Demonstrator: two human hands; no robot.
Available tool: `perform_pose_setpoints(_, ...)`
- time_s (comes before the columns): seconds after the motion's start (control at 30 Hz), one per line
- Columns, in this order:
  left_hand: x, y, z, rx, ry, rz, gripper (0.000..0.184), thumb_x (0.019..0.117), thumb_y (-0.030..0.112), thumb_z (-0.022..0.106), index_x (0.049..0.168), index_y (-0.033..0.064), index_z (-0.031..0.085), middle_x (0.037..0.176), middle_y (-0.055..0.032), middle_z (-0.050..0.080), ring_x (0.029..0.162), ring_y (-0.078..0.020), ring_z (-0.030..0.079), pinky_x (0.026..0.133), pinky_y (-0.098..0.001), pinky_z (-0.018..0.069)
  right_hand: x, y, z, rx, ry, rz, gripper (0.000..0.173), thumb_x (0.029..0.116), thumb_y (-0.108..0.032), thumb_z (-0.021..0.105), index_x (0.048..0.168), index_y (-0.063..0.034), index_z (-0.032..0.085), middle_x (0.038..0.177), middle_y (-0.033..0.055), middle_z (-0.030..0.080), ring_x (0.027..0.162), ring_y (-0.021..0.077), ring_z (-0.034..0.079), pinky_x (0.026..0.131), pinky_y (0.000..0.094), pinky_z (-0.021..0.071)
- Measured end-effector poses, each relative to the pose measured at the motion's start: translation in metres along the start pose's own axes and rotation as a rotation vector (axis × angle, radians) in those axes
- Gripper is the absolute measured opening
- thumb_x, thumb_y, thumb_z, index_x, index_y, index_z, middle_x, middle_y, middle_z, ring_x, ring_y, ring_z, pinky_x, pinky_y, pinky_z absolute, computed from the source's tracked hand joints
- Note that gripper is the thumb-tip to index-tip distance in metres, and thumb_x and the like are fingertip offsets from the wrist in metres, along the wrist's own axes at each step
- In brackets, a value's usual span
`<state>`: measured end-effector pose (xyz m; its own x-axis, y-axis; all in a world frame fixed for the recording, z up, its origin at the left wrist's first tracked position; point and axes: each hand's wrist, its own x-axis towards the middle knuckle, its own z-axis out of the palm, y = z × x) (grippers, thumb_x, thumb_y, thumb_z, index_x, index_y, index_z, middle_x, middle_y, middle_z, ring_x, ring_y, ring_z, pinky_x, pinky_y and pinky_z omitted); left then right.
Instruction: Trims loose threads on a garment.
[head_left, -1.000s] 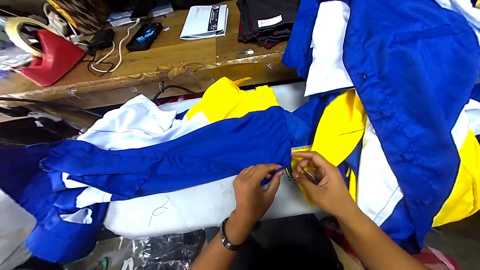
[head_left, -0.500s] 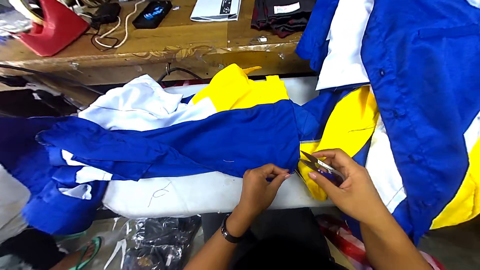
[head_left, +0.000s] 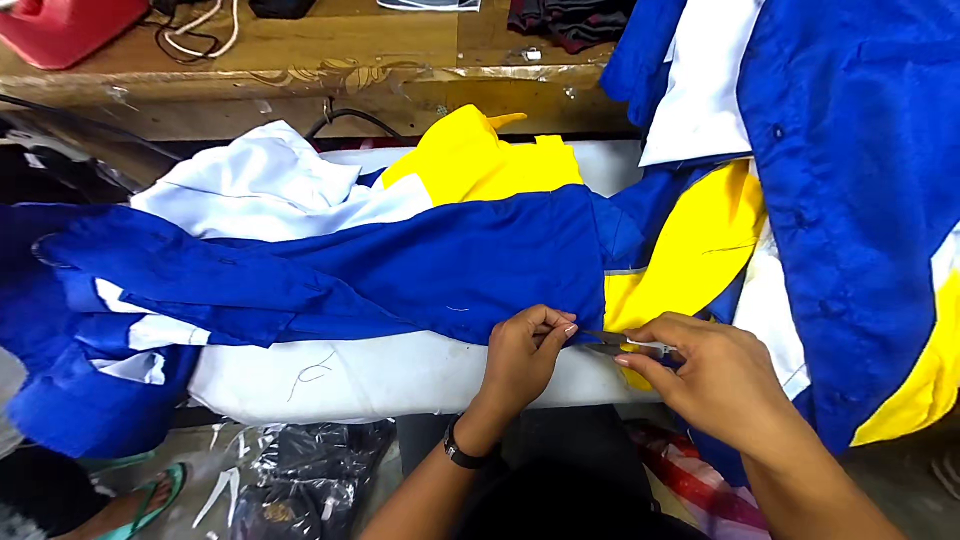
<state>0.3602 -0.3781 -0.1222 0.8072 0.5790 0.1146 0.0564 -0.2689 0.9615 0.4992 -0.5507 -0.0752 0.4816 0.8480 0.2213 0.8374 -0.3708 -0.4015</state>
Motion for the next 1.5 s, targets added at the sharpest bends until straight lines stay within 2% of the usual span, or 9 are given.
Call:
perform_pose_setpoints(0.13,-0.001,-0.001,0.001,0.032,0.007,-0.019,0.013,0.0979,0.015,0.067,0.096,0.0037,0.073,0.105,-0.0042,0.074,0.092,-0.0049,0.071,0.082,-0.0214,0.0598,-0.001,0.009,0.003,0.009,-0.073,0.032,0.032,0.0879,-0.043,0.068,0.092,-0.0129,0.076,0.082,0.0023,0.071,0.072,0.0222,0.068,0.059,0.0492,0.0502)
perform_pose_setpoints(0.27,0.0,0.001,0.003,0.052,-0.007,-0.037,0.013,0.0985,0.016,0.067,0.096,0.0045,0.073,0.106,-0.0036,0.073,0.092,-0.0052,0.071,0.082,-0.0227,0.0605,-0.001,0.02,-0.004,0.157,-0.083,0.098,0.032,0.0893,-0.049,0.067,0.095,-0.0199,0.077,0.087,-0.0059,0.072,0.077,0.0092,0.067,0.065,0.0388,0.0542)
perform_pose_setpoints(0.43,-0.001,0.001,0.003,0.026,0.005,-0.044,0.012,0.0983,0.014,0.067,0.095,0.0046,0.072,0.105,-0.0034,0.072,0.092,-0.0051,0.071,0.081,-0.0228,0.0609,0.007,0.018,-0.008,0.051,-0.055,0.084,0.029,0.0893,-0.043,0.068,0.095,-0.0166,0.079,0.085,-0.0007,0.072,0.075,0.0185,0.067,0.063,0.0491,0.0494)
perform_pose_setpoints(0.83,-0.001,-0.001,0.001,-0.014,0.0,-0.016,0.01,0.0982,0.012,0.066,0.095,0.0041,0.072,0.105,-0.0041,0.072,0.093,-0.0055,0.071,0.08,-0.0228,0.0607,0.017,0.011,-0.001,0.034,-0.142,0.06,0.021,0.0894,-0.037,0.071,0.088,-0.0165,0.077,0.081,-0.0009,0.071,0.076,0.0208,0.068,0.064,0.0522,0.0474)
perform_pose_setpoints(0.93,-0.004,-0.005,0.003,0.145,-0.02,0.066,0.011,0.0965,0.01,0.069,0.102,0.0024,0.074,0.116,-0.0088,0.07,0.103,-0.0105,0.071,0.086,-0.0264,0.0624,0.017,0.013,-0.005,0.0,-0.099,0.065,0.022,0.0886,-0.037,0.071,0.092,-0.0164,0.077,0.083,-0.0004,0.071,0.074,0.0213,0.067,0.062,0.0525,0.0479)
perform_pose_setpoints(1.0,-0.006,-0.008,0.008,0.339,-0.008,0.167,0.017,0.0946,0.011,0.07,0.107,0.002,0.077,0.119,-0.0121,0.07,0.102,-0.0166,0.072,0.088,-0.031,0.0613,0.016,0.011,-0.006,-0.025,-0.085,0.051,0.022,0.0882,-0.037,0.072,0.093,-0.0157,0.077,0.082,0.0001,0.07,0.072,0.0215,0.066,0.06,0.0513,0.0479)
perform_pose_setpoints(1.07,-0.008,-0.008,0.013,0.486,0.021,0.243,0.013,0.0933,0.011,0.07,0.099,0.0043,0.08,0.116,-0.0111,0.073,0.099,-0.0197,0.073,0.087,-0.0351,0.0601,0.016,0.008,-0.005,-0.04,-0.1,0.037,0.023,0.0887,-0.036,0.072,0.094,-0.0147,0.077,0.081,0.0007,0.07,0.07,0.0219,0.066,0.06,0.0511,0.0486)
perform_pose_setpoints(1.17,-0.007,-0.009,0.015,0.551,0.048,0.256,0.01,0.093,0.013,0.07,0.089,0.0067,0.077,0.107,-0.0071,0.073,0.089,-0.0177,0.072,0.078,-0.035,0.0601,0.016,0.007,-0.003,-0.055,-0.126,0.03,0.022,0.0892,-0.035,0.073,0.095,-0.0146,0.078,0.082,0.0012,0.069,0.069,0.0222,0.066,0.06,0.0512,0.0489)
perform_pose_setpoints(1.5,-0.007,-0.01,0.012,0.459,0.065,0.247,0.01,0.0962,0.012,0.066,0.092,0.006,0.073,0.106,-0.0045,0.072,0.089,-0.0122,0.071,0.078,-0.0295,0.0608,0.019,0.008,0.003,-0.034,-0.14,0.013,0.02,0.0903,-0.034,0.072,0.09,-0.0154,0.078,0.079,0.0002,0.069,0.069,0.0212,0.065,0.06,0.0506,0.0475)
